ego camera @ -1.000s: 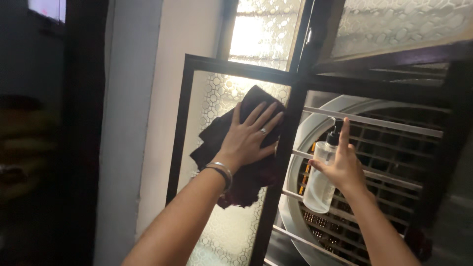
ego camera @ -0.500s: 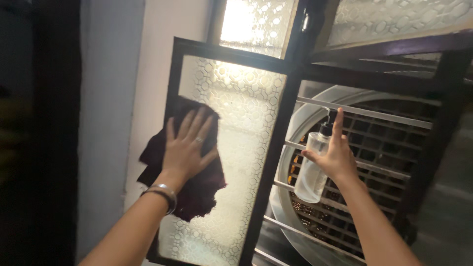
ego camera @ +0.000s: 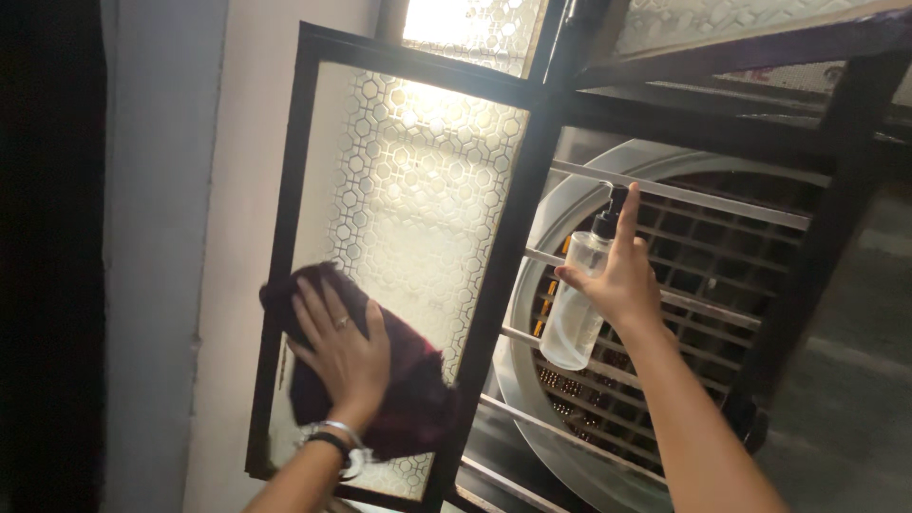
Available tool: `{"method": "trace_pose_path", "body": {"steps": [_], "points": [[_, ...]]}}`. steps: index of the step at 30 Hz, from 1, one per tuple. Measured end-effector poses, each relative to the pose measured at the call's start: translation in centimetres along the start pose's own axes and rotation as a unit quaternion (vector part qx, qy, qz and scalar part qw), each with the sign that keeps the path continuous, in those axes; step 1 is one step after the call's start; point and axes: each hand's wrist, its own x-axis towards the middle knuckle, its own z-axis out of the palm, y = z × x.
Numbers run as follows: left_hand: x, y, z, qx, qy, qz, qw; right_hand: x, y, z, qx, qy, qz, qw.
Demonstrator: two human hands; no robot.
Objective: The person cleans a window with a patterned glass pane using a spray bottle and a dark cloth. They repeatedly spray the surface and wipe it down, moving across different sections of the window frame.
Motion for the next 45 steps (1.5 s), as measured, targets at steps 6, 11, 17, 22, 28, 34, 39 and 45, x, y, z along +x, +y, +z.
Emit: {"method": "trace_pose_path", "body": {"steps": [6, 11, 17, 22, 28, 34, 39, 45], "points": [[-0.5, 7.0, 2.5, -0.052, -0.007, -0.173, 0.983, 0.0, 0.1, 0.0, 0.001, 0.007, -0.003, 1.0], [0.2, 13.3, 2.7, -0.079, -0.019, 0.027, 0.996, 0.0, 0.1, 0.0, -0.002, 0.004, 0.0, 1.0], [0.3, 14.8, 2.3, -0.03, -0.014, 0.229, 0.973, 0.1, 0.5, 0.3, 0.011, 0.012, -0.007, 1.0], [-0.7, 12.8, 2.3, -0.041, 0.01, 0.323, 0.945, 0.2, 0.6, 0.6, 0.024, 0.029, -0.023, 0.999], [-1.8, 11.2, 2.9, -0.047, 0.002, 0.346, 0.937, 0.3, 0.9, 0.7, 0.028, 0.014, -0.018, 0.999], [-3.6, 9.2, 2.1, -0.065, -0.018, 0.363, 0.929, 0.6, 1.4, 1.0, 0.032, 0.019, -0.044, 0.998], [-5.0, 7.4, 2.6, -0.045, -0.039, 0.369, 0.928, 0.9, 2.0, 1.7, 0.039, 0.033, -0.069, 0.996], [-7.6, 4.2, 2.7, -0.034, -0.064, 0.382, 0.921, 1.0, 2.2, 1.8, 0.033, 0.027, -0.059, 0.997]]}}
